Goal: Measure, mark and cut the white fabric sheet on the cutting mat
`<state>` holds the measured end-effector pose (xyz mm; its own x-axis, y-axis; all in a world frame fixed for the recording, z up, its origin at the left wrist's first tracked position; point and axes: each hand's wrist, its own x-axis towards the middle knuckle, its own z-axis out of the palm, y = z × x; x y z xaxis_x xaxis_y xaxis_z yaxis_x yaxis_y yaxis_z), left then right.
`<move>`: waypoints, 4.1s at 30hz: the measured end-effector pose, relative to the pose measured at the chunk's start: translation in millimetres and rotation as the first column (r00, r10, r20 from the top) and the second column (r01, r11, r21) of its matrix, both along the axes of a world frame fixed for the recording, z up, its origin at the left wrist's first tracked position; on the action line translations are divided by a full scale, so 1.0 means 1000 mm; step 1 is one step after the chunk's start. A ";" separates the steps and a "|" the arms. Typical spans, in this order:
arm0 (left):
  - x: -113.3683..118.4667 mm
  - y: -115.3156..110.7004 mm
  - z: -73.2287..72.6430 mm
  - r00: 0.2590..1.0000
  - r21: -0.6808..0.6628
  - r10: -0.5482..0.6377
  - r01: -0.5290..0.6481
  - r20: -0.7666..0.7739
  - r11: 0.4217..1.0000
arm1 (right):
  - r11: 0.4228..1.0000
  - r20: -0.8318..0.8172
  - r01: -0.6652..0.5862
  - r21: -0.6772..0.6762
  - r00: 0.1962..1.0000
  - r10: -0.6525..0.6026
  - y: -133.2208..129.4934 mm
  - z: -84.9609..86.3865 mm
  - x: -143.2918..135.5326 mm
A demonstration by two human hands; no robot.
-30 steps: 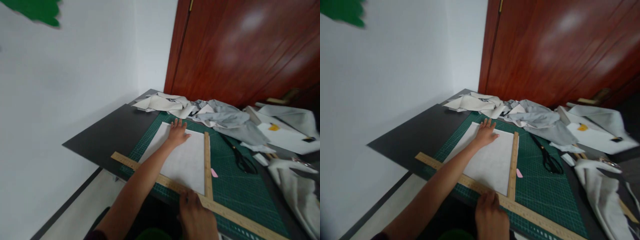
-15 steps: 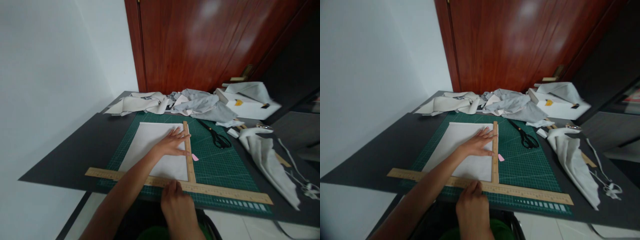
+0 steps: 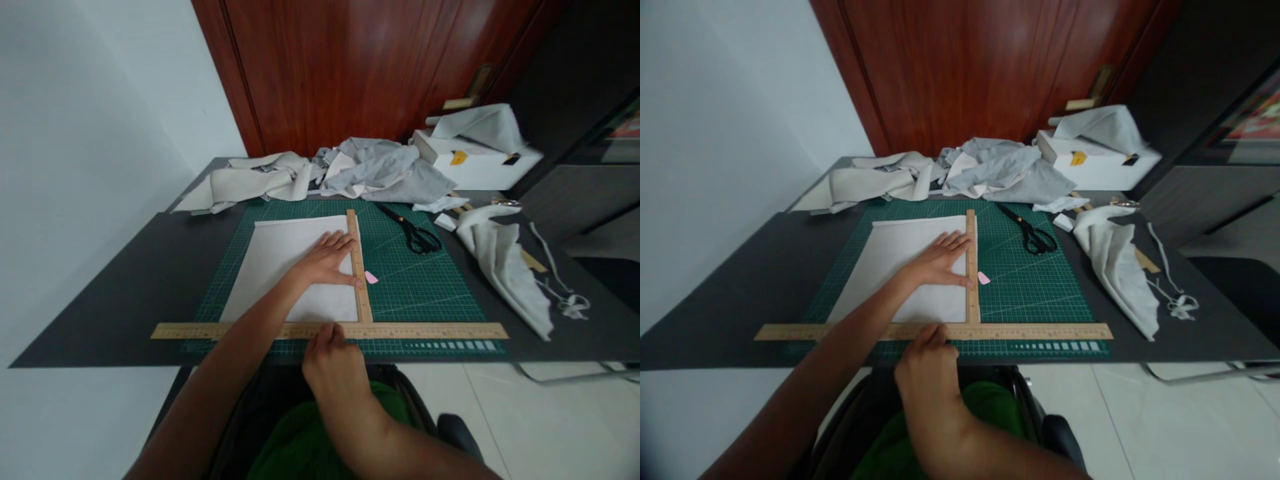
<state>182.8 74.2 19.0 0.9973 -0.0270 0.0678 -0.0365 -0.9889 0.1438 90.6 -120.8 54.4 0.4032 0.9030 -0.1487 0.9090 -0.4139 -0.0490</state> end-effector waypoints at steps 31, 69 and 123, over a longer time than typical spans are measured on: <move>0.004 0.001 -0.001 0.999 0.002 -0.027 0.027 0.020 1.000 | 0.998 0.136 -0.064 0.025 0.989 0.060 -0.005 -0.004 -0.002; 0.005 -0.001 0.005 0.999 -0.046 0.008 -0.010 -0.049 0.999 | 0.998 0.126 -0.067 0.013 0.990 0.065 -0.005 -0.005 -0.002; 0.009 -0.001 -0.003 0.998 -0.006 0.037 -0.037 -0.051 0.999 | 0.998 0.158 -0.065 0.028 0.986 0.059 -0.006 -0.004 -0.003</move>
